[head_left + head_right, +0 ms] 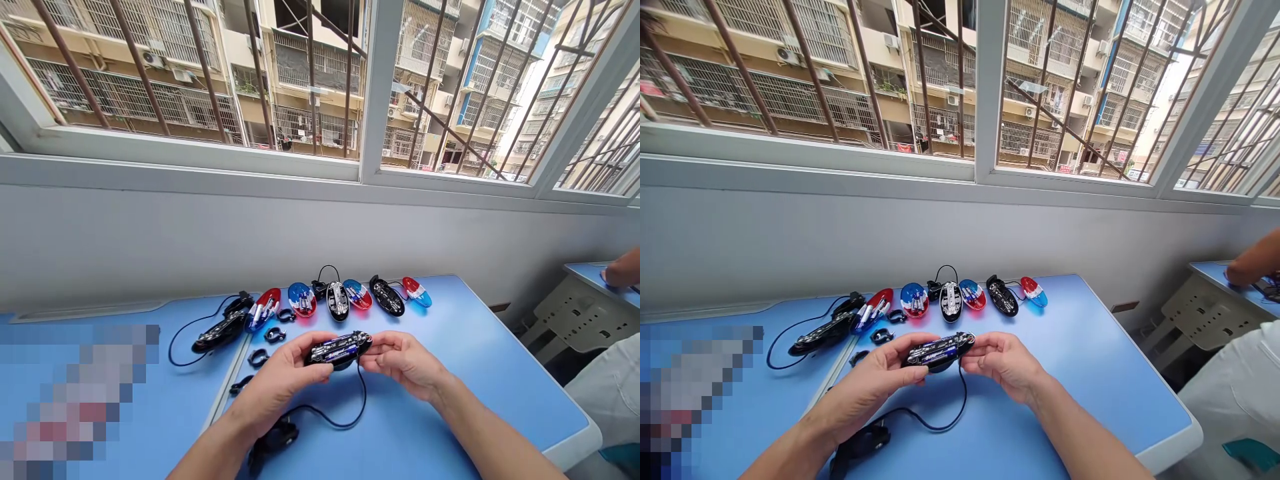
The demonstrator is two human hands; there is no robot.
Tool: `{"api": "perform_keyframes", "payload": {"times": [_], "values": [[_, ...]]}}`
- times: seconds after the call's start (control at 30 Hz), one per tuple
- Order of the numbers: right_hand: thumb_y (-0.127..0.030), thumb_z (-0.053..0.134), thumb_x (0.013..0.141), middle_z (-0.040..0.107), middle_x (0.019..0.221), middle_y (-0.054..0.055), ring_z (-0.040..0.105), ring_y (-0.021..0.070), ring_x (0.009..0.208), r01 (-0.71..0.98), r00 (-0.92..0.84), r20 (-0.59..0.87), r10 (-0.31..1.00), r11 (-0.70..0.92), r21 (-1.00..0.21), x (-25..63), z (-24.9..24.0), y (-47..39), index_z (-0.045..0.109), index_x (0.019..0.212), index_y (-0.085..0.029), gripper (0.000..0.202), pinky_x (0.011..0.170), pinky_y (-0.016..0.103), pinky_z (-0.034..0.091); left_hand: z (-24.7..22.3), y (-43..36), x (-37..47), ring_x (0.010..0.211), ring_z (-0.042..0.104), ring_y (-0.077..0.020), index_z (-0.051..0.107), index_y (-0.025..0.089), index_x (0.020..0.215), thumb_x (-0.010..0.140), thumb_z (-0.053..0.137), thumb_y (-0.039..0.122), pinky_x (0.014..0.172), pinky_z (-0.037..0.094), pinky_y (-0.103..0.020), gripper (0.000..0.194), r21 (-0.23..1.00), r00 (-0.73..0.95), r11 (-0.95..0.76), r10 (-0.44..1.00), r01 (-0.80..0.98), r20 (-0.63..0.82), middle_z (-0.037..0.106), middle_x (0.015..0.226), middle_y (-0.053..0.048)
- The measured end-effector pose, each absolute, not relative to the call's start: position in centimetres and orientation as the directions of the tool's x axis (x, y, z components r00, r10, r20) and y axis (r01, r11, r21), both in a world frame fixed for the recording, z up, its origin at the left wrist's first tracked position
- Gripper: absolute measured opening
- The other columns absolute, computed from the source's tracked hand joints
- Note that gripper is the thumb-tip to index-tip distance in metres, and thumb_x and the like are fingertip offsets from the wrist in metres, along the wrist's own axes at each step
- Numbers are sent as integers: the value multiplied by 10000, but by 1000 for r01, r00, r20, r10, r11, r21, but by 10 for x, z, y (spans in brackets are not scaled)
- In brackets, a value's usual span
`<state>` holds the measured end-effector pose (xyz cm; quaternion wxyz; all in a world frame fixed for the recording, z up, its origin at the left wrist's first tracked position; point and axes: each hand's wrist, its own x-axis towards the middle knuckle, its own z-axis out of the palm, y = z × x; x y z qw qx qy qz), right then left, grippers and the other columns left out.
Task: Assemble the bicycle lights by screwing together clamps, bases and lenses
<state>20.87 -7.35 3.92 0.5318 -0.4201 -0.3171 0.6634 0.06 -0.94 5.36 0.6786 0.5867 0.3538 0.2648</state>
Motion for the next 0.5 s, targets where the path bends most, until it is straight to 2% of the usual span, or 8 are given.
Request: {"api": "perform_keyframes", "payload": {"times": [0.13,0.27,0.37,0.5], "values": [[-217,810,524,726,837,66,698,182,776,-318,-7,-225,974,-215,-923,213,39,-73,691,801,-129,314,793,327,525,57,-9,1,830,555,-187,646,191,1087,633,742,257,731,462,-271,469,980,600,200,781,24,-174,652,999,-46],[-304,820,574,729,795,90,711,193,670,-261,121,-162,979,-126,-957,231,44,-69,659,859,-114,379,597,288,556,56,-8,3,787,540,-172,644,187,1076,614,757,266,733,449,-272,482,973,592,227,782,26,-198,646,966,-40],[-297,821,595,719,716,77,688,170,571,-252,287,-69,955,6,-968,256,47,-63,651,866,-110,371,476,245,536,51,-8,4,751,547,-174,640,192,1085,615,754,283,732,444,-282,492,973,603,224,771,48,-207,648,913,-27],[-267,795,648,696,685,38,632,107,498,-218,442,-13,897,94,-972,295,42,-53,648,820,-129,265,465,220,536,42,-10,6,722,554,-189,636,206,1100,618,753,347,730,441,-297,516,976,613,206,763,69,-205,646,839,-8]]}}
